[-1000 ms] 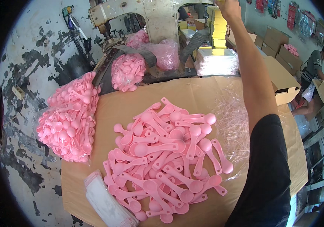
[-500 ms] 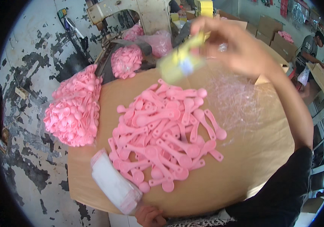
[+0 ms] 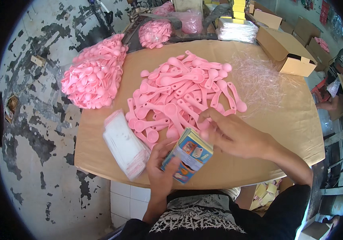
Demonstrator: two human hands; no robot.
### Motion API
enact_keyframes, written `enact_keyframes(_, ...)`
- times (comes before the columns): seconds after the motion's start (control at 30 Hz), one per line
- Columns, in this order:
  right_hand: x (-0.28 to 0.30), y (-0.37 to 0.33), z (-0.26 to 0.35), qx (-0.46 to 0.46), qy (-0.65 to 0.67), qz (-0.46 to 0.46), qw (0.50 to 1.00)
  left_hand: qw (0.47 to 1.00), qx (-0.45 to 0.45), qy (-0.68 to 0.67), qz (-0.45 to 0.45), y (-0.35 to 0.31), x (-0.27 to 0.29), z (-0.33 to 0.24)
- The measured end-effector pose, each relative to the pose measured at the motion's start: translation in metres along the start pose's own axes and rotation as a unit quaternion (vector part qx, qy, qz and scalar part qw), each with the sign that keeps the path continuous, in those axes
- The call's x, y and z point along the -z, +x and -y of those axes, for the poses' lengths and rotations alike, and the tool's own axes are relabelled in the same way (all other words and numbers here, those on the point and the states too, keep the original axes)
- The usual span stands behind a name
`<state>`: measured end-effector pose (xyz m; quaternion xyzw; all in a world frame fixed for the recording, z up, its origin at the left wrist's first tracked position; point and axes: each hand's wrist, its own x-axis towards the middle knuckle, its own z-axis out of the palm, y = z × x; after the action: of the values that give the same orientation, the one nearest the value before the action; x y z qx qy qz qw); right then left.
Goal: The person packs pink plastic spoons and small printed cards into clear plastic bags. They pick up a spoon and a card, place them into a bag, and seal it. The process is repeated multiple times, with finished packages set aside on the table.
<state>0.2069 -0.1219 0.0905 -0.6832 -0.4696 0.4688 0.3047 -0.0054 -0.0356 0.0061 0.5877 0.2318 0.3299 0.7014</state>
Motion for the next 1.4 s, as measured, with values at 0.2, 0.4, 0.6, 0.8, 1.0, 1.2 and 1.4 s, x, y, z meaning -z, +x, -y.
enact_keyframes(0.2, -0.019, -0.006, -0.011, 0.324, -0.323, -0.015, 0.889, 0.998, 0.039, -0.011, 0.051, 0.01, 0.015, 0.007)
enact_keyframes(0.4, -0.038, 0.0, -0.042, 0.27, -0.282, 0.03, 0.92, 0.977, -0.006, 0.145, 0.16, 0.001, 0.025, -0.005)
enact_keyframes(0.6, -0.049, 0.001, -0.049, 0.212, -0.2, 0.016, 0.956, 0.886, -0.139, 0.404, 0.178, -0.006, 0.034, -0.003)
enact_keyframes(0.8, -0.049, -0.004, -0.052, 0.209, -0.215, 0.0, 0.954, 0.889, -0.141, 0.398, 0.178, -0.002, 0.039, 0.002)
enact_keyframes(1.0, -0.051, -0.01, -0.061, 0.258, -0.197, -0.04, 0.945, 0.912, -0.091, 0.346, 0.199, -0.001, 0.047, 0.002)
enact_keyframes(1.2, -0.049, -0.018, -0.072, 0.219, -0.159, -0.037, 0.962, 0.92, -0.09, 0.323, 0.203, -0.001, 0.051, 0.003)
enact_keyframes(1.4, -0.046, -0.022, -0.081, 0.218, -0.144, -0.039, 0.964, 0.921, -0.081, 0.313, 0.216, 0.0, 0.055, 0.002)
